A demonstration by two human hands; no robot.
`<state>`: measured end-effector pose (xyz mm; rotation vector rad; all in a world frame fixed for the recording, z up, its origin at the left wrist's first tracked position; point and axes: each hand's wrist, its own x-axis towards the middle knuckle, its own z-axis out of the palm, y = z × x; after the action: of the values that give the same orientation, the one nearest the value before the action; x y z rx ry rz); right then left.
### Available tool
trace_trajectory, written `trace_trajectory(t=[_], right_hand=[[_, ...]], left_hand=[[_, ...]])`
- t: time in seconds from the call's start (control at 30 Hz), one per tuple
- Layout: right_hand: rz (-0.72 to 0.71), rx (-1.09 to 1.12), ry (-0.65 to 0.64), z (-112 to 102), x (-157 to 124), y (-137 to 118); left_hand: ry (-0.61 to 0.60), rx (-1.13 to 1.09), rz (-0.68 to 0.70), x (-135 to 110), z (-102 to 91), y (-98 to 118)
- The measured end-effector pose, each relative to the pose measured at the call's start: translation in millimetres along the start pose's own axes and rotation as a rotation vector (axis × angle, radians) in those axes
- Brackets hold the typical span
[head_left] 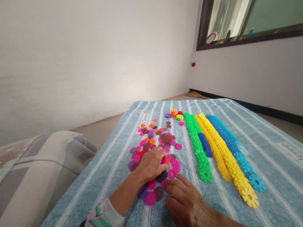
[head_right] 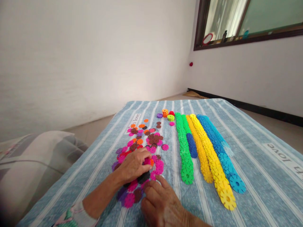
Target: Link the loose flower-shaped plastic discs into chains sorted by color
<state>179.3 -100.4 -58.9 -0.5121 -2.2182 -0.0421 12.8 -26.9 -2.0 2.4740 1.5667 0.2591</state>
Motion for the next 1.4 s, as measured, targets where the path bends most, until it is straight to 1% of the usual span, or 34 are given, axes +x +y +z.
trace_trajectory(t=[0.1, 0.3, 0.5, 0.63, 0.73, 0.87, 0.93, 1.07, 1.23, 1.33, 1.4], right_hand=[[0.016, 0.009, -0.009, 1.3, -1.9, 0.7], [0.017, 0.017, -0.044, 6.2, -7.0, 3.5], [0.025, -0.006, 0.023, 13.8, -10.7, 8.0], [0.036, -0.038, 0.036, 20.4, -14.7, 9.7], [0.029, -0.051, 0.022, 22.9, -16.3, 10.2], [0.031, -0.073, 0.040, 22.8, -16.2, 9.9], [0.033, -0.079, 0.046, 22.5, -16.0, 9.8], [0.022, -0.077, 0.002, 23.1, -16.8, 10.5], [0.019, -0.086, 0.024, 24.2, -15.6, 10.7], [0.008, -0.076, 0.048, 23.1, -13.3, 10.2], [-0.002, -0.085, 0.056, 23.2, -12.9, 10.5]], left_hand=[[0.024, 0.007, 0.019, 0.1, 1.1, 0.8], [0.076, 0.105, 0.068, -1.0, 4.7, 2.3], [0.111, 0.069, 0.102, -0.9, 8.7, -0.3], [0.129, 0.032, 0.095, -1.2, 9.0, 0.0], [0.154, -0.042, 0.067, -0.7, 9.9, -0.7], [0.181, -0.174, 0.036, 1.3, 10.9, -3.6], [0.180, -0.231, 0.011, 2.2, 9.8, -4.6], [0.164, -0.368, -0.066, 2.7, 5.5, -4.5], [0.166, -0.574, -0.145, 3.6, 3.9, -5.5], [0.204, -0.711, -0.205, 5.4, 4.4, -10.3], [0.267, -0.798, -0.267, 7.0, 4.1, -17.8]])
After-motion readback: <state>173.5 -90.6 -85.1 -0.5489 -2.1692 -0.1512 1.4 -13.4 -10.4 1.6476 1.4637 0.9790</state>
